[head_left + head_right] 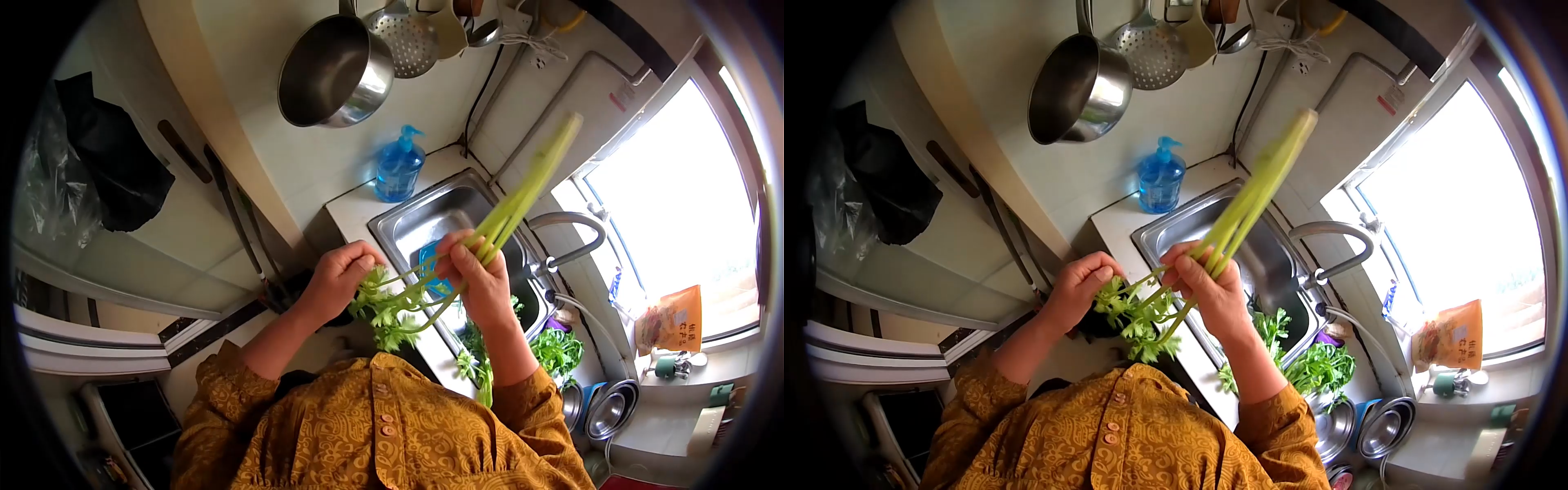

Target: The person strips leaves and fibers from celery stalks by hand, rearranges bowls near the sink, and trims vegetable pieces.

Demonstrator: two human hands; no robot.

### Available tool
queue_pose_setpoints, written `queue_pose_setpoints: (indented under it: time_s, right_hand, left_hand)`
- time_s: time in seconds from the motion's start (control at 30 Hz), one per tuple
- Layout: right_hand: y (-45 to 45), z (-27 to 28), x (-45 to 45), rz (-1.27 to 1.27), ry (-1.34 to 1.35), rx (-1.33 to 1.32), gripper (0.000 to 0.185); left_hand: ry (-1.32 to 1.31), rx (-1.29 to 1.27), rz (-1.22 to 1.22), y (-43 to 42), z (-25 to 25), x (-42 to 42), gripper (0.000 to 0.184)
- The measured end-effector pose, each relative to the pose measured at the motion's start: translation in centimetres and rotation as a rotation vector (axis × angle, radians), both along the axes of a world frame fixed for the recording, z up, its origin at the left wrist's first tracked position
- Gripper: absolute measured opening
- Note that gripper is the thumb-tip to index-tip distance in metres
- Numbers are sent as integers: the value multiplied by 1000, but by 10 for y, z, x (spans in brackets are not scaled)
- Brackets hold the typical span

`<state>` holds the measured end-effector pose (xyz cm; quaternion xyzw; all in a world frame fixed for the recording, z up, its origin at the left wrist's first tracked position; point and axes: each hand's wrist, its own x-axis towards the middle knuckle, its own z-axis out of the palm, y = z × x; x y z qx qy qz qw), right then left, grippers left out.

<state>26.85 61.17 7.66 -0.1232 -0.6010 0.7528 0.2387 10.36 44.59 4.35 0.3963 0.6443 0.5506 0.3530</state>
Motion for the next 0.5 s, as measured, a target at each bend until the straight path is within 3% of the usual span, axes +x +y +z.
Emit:
queue_pose_setpoints:
  time_s: [0.07,0.13,0.17,0.2,0.27,0.43,0.5]
  right_hand:
    - [0,-1,-3,23,-3,-57,21]
    - [-1,-1,-7,0,-20,-50,21]
    - [-2,-2,-8,-33,-39,-48,21]
    - [-3,-3,-10,-33,-40,-53,21]
    - [-3,-5,-11,-58,-74,-28,21]
    - [-8,-13,-13,-111,-77,52,20]
    - [-16,-15,-16,-146,-67,85,19]
  left_hand:
    - [-83,43,-52,1,9,7,24]
    - [-452,98,-182,0,19,9,27]
    - [-628,-5,-248,-5,29,9,27]
    - [-630,-10,-246,-6,24,8,27]
    - [-275,70,-298,-11,10,5,25]
    - [-46,83,-204,-17,1,-4,25]
    - [207,65,-136,-19,1,-7,26]
